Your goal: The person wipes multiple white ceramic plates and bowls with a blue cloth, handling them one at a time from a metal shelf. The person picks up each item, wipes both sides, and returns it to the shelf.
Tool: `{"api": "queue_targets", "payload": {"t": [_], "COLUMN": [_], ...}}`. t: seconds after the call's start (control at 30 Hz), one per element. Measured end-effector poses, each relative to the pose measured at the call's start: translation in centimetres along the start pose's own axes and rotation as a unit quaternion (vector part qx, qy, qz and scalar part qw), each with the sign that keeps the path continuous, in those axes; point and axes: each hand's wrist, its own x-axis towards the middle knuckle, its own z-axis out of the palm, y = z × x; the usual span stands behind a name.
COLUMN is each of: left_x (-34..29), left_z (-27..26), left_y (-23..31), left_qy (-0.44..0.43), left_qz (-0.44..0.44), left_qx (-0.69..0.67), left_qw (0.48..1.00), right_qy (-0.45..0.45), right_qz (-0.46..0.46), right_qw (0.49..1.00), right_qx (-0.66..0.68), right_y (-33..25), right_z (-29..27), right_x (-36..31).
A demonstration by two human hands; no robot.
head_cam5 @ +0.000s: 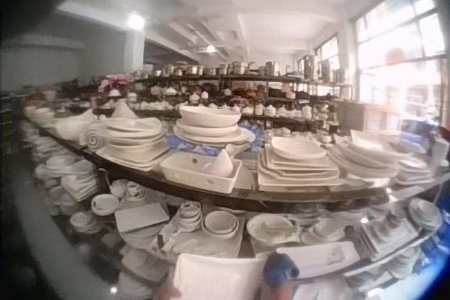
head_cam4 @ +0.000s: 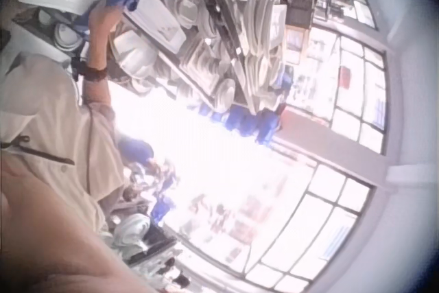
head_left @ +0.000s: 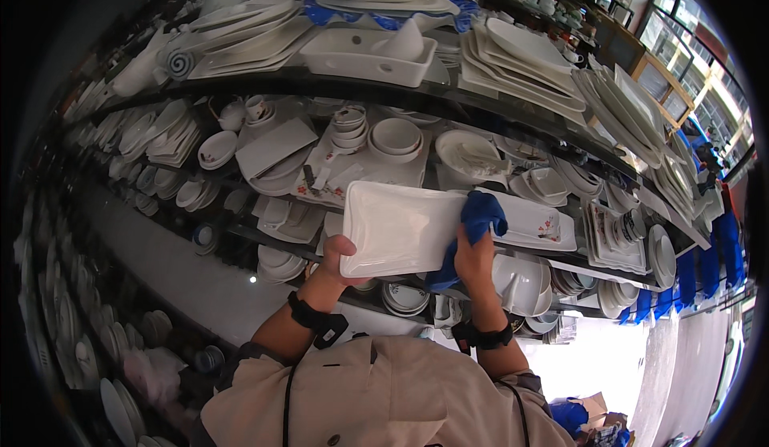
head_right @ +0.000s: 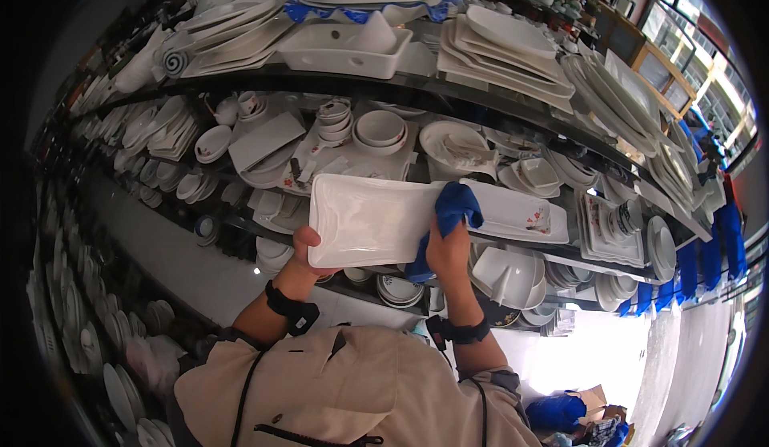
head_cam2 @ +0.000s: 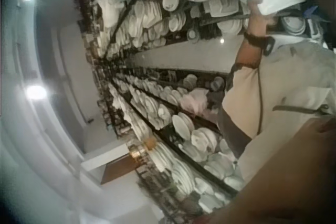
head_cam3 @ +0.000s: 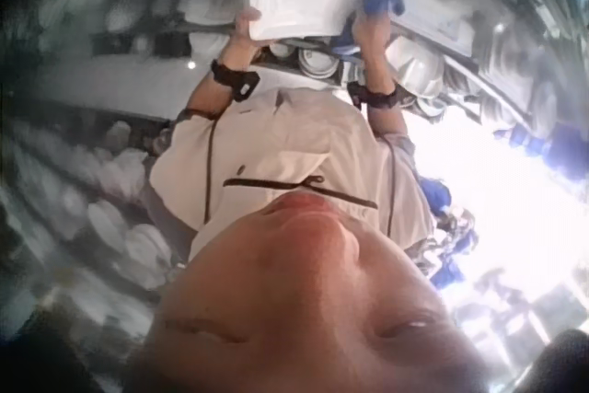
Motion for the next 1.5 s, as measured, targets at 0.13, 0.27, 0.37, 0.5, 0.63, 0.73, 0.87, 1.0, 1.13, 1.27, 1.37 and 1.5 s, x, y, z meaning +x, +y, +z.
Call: {"api": "queue_targets", "payload": {"t": [0.13, 0.27, 0.37, 0.5, 0.63, 0.73, 0.87, 1.0, 1.13, 1.27, 1.37, 1.5], "left_x": [-4.9, -9.7, -11.8, -15.0, -16.2, -17.6, -18.1, -18.8, -19.9, -19.1, -18.8, -18.8], "left_z": [1.6, -0.3, -0.5, -0.9, 2.1, 2.2, 2.3, 1.6, 1.1, 2.8, 4.0, 2.4], "left_y": [2.2, 4.3, 4.6, 5.7, 7.2, 8.0, 7.4, 6.7, 6.6, 6.8, 7.3, 5.7], "left_qy": [-0.031, -0.006, 0.036, 0.082, 0.158, 0.135, 0.091, 0.061, 0.053, 0.08, 0.072, 0.179], "left_qz": [0.052, 0.071, 0.127, 0.18, 0.262, 0.258, 0.209, 0.194, 0.197, 0.274, 0.281, 0.334], "left_qx": [0.033, 0.094, 0.15, 0.119, 0.219, 0.155, 0.062, 0.079, 0.102, 0.139, 0.145, 0.147], "left_qw": [0.998, 0.993, 0.98, 0.973, 0.927, 0.944, 0.972, 0.976, 0.974, 0.948, 0.946, 0.914], "right_qy": [-0.01, -0.133, -0.27, -0.407, -0.411, -0.404, -0.363, -0.297, -0.172, -0.082, -0.198, -0.222], "right_qz": [-0.145, -0.179, -0.248, -0.358, -0.455, -0.469, -0.435, -0.412, -0.376, -0.119, 0.262, 0.274], "right_qw": [0.988, 0.975, 0.927, 0.834, 0.79, 0.784, 0.821, 0.851, 0.905, 0.969, 0.833, 0.706], "right_qx": [-0.061, -0.011, 0.083, 0.102, -0.006, -0.049, -0.059, -0.133, -0.096, 0.202, 0.445, 0.614], "right_y": [-5.9, -9.4, -11.7, -15.7, -16.0, -17.0, -13.2, -9.4, -9.5, -8.6, -9.6, -9.7], "right_z": [6.4, 12.0, 14.7, 15.2, 16.2, 15.5, 15.2, 15.6, 14.9, 15.2, 13.4, 12.3], "right_x": [-3.1, -7.1, -10.2, -11.5, -12.4, -12.1, -10.9, -10.0, -9.6, -9.1, -8.0, -7.6]}}
